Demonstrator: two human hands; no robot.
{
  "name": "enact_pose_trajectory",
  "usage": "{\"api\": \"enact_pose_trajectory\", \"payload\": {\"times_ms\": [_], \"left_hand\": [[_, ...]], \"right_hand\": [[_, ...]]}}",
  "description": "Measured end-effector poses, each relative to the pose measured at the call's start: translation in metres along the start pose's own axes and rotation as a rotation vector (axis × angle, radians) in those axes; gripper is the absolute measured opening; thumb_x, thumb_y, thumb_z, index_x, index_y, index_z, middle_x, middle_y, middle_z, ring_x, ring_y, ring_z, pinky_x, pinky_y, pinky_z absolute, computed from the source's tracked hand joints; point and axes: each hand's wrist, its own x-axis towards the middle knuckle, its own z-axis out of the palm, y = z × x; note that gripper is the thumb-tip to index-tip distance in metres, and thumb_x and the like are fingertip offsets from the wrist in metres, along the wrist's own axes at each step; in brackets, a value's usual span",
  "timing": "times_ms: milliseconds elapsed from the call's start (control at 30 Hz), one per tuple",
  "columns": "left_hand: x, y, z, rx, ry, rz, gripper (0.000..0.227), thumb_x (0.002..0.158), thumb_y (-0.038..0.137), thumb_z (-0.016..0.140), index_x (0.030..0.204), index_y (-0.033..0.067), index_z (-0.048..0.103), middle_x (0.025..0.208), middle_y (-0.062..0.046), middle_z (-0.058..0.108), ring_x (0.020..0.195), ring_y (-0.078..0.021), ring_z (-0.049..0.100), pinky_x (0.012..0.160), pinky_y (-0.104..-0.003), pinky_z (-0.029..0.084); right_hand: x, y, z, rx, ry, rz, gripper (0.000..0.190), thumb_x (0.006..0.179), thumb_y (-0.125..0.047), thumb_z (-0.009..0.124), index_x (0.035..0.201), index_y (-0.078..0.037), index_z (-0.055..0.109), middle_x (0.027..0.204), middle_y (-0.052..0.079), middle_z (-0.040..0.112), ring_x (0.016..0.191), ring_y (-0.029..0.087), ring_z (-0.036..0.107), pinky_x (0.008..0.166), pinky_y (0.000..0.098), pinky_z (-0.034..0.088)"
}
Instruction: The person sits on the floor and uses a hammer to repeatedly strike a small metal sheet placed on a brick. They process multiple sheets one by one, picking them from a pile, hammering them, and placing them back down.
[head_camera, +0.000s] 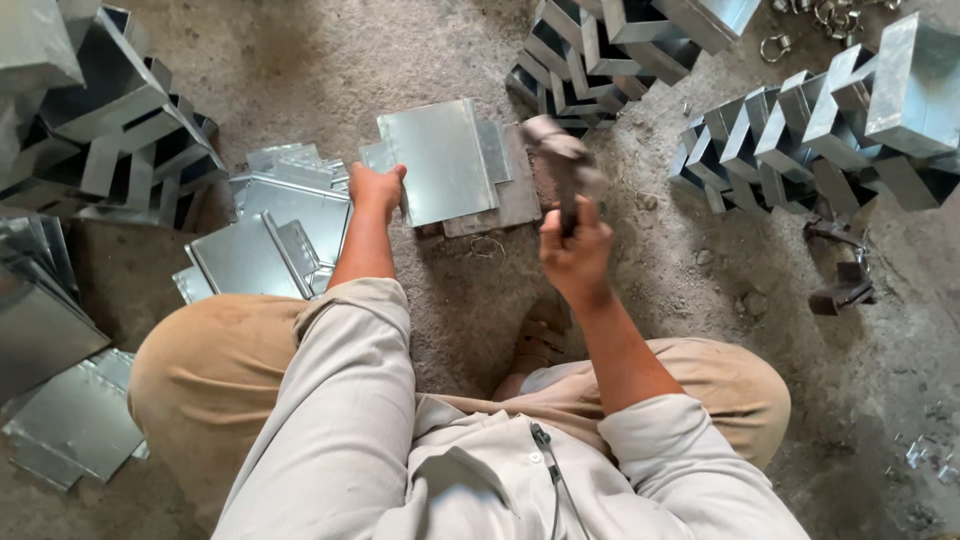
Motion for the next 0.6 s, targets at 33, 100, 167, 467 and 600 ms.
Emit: {"api": "enact_pose_trajectory", "payload": {"times_ms": [33,100,167,467,600], "left_hand": [[0.001,-0.002,0.002,0.002,0.003,-0.005,0.077,0.077,0.035,0.089,0.132,-0.0047,0.052,0.134,-0.028,0.06,0.125,-0.042,0.06,0.102,-0.044,0.05],[0.002,-0.008,0.005,0.012,0.014,0.0,0.078,0.077,0.035,0.09,0.132,-0.0054,0.052,0.135,-0.028,0.06,0.126,-0.0419,0.059,0.103,-0.044,0.05],[0.003,-0.011,0.006,0.027,0.029,0.018,0.079,0.076,0.035,0.091,0.132,-0.0061,0.052,0.135,-0.028,0.06,0.126,-0.0417,0.058,0.104,-0.043,0.049],[0.009,-0.014,0.004,0.004,-0.045,0.019,0.074,0.077,0.033,0.089,0.129,-0.008,0.055,0.128,-0.028,0.065,0.118,-0.0404,0.066,0.097,-0.044,0.054],[0.011,-0.014,0.005,-0.008,-0.031,0.046,0.077,0.078,0.033,0.09,0.13,-0.0086,0.052,0.128,-0.029,0.063,0.119,-0.0414,0.063,0.096,-0.043,0.052]], "right_hand": [[-0.001,0.002,0.001,0.055,0.038,-0.059,0.004,0.097,-0.001,0.058,0.1,-0.004,0.058,0.072,0.013,0.067,0.062,0.013,0.068,0.054,0.0303,0.054],[-0.008,0.02,0.006,0.167,0.125,-0.178,0.011,0.1,0.001,0.05,0.096,-0.007,0.055,0.075,0.012,0.065,0.062,0.011,0.064,0.052,0.0272,0.052],[-0.023,0.041,0.039,0.154,0.146,-0.212,0.007,0.097,0.002,0.053,0.099,-0.004,0.056,0.08,0.015,0.061,0.067,0.018,0.061,0.056,0.0318,0.051],[-0.007,0.034,0.013,0.121,0.01,-0.016,0.005,0.095,-0.004,0.054,0.099,-0.002,0.055,0.069,0.013,0.061,0.057,0.026,0.064,0.049,0.0367,0.05],[-0.026,0.052,0.014,0.379,0.118,-0.068,0.004,0.101,-0.009,0.054,0.099,-0.005,0.053,0.079,0.02,0.059,0.061,0.03,0.058,0.057,0.0411,0.049]]}}
